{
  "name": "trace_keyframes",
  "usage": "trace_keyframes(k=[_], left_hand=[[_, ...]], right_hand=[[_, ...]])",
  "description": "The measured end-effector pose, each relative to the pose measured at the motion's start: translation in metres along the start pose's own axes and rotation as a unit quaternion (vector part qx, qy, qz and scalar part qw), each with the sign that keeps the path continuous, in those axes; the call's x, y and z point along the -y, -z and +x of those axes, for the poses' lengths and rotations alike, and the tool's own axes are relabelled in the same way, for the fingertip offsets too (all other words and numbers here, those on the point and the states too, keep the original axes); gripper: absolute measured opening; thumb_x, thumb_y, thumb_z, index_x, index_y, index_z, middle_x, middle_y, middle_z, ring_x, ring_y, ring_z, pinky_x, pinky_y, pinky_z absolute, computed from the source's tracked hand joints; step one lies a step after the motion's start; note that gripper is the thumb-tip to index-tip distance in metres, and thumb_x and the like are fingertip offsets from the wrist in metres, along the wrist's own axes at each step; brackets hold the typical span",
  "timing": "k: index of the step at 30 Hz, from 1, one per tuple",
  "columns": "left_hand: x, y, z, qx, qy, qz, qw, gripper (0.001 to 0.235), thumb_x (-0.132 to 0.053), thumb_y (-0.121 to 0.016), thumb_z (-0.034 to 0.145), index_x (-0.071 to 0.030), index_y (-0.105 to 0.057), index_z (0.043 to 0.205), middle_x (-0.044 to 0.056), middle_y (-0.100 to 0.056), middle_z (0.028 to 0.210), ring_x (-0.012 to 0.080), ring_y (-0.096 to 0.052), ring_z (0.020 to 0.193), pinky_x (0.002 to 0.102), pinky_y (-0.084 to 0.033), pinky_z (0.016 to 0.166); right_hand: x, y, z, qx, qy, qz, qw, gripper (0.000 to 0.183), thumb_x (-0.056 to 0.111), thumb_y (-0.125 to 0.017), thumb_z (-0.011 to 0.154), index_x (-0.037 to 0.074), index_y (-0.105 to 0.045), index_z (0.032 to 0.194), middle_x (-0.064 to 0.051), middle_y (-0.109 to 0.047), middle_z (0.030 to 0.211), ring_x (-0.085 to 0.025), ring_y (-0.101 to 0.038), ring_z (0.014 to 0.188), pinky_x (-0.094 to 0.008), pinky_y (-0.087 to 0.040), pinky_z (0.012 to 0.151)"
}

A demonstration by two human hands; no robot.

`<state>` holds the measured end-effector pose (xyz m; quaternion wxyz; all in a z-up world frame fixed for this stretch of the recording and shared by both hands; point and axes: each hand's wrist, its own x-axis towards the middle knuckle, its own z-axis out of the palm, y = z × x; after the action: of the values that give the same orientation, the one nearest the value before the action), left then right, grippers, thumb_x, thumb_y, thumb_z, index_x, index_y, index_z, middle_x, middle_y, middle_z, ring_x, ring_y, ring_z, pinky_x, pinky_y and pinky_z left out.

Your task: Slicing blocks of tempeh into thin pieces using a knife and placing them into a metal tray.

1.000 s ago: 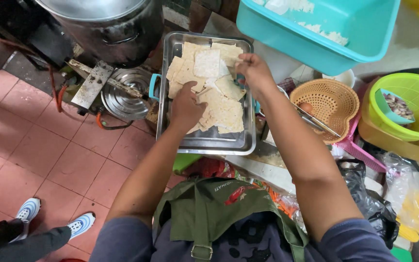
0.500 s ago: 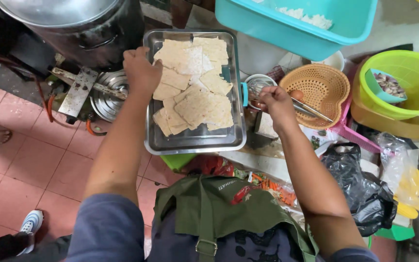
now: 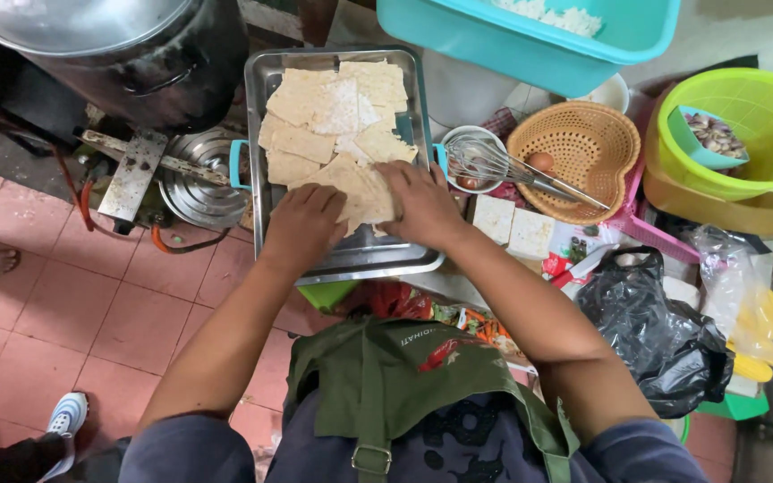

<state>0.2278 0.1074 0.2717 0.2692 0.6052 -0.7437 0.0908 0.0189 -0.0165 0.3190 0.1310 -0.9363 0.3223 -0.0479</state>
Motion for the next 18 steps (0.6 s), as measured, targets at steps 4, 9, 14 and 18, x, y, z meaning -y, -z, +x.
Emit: trace_keyframes(k=[4, 9, 14, 18], left_hand=[[0.009, 0.007, -0.012, -0.006, -0.009, -0.016, 1.0, 0.034, -0.022, -0.076, 0.086, -0.007, -0.07, 0.116, 0.007, -0.069, 0.118, 0.0275, -0.063, 0.114, 0.041, -0.049, 0.099], [-0.034, 0.064, 0.01, -0.034, -0.044, 0.067, 0.996, 0.048, -0.035, -0.08, 0.078, -0.007, -0.074, 0.116, 0.008, -0.066, 0.12, 0.0281, -0.063, 0.113, 0.052, -0.043, 0.097], [-0.065, 0.058, 0.02, -0.059, -0.076, -0.002, 0.995, 0.038, -0.026, -0.081, 0.086, -0.007, -0.071, 0.117, 0.01, -0.063, 0.123, 0.0325, -0.061, 0.117, 0.052, -0.045, 0.1], [-0.114, 0.028, 0.038, -0.016, -0.083, -0.209, 0.974, 0.03, -0.016, -0.08, 0.091, -0.009, -0.069, 0.118, 0.009, -0.066, 0.121, 0.0317, -0.064, 0.115, 0.046, -0.052, 0.1]], right_hand=[[0.016, 0.022, -0.001, 0.028, -0.027, 0.004, 0.999, 0.101, 0.045, -0.088, 0.069, 0.023, -0.037, 0.154, -0.011, -0.047, 0.149, -0.032, -0.043, 0.142, -0.062, -0.025, 0.119], [0.013, 0.018, -0.037, -0.072, 0.012, -0.023, 0.997, 0.103, 0.046, -0.091, 0.061, 0.018, -0.042, 0.147, -0.02, -0.046, 0.149, -0.044, -0.041, 0.138, -0.074, -0.02, 0.105], [-0.066, -0.023, -0.119, -0.258, -0.018, 0.047, 0.965, 0.064, 0.03, -0.083, 0.086, 0.012, -0.053, 0.139, -0.017, -0.053, 0.143, -0.039, -0.049, 0.137, -0.056, -0.034, 0.115], [-0.174, -0.061, -0.192, -0.318, -0.256, 0.091, 0.909, 0.056, 0.003, -0.075, 0.079, 0.002, -0.054, 0.131, -0.022, -0.055, 0.131, -0.044, -0.053, 0.126, -0.046, -0.043, 0.11]])
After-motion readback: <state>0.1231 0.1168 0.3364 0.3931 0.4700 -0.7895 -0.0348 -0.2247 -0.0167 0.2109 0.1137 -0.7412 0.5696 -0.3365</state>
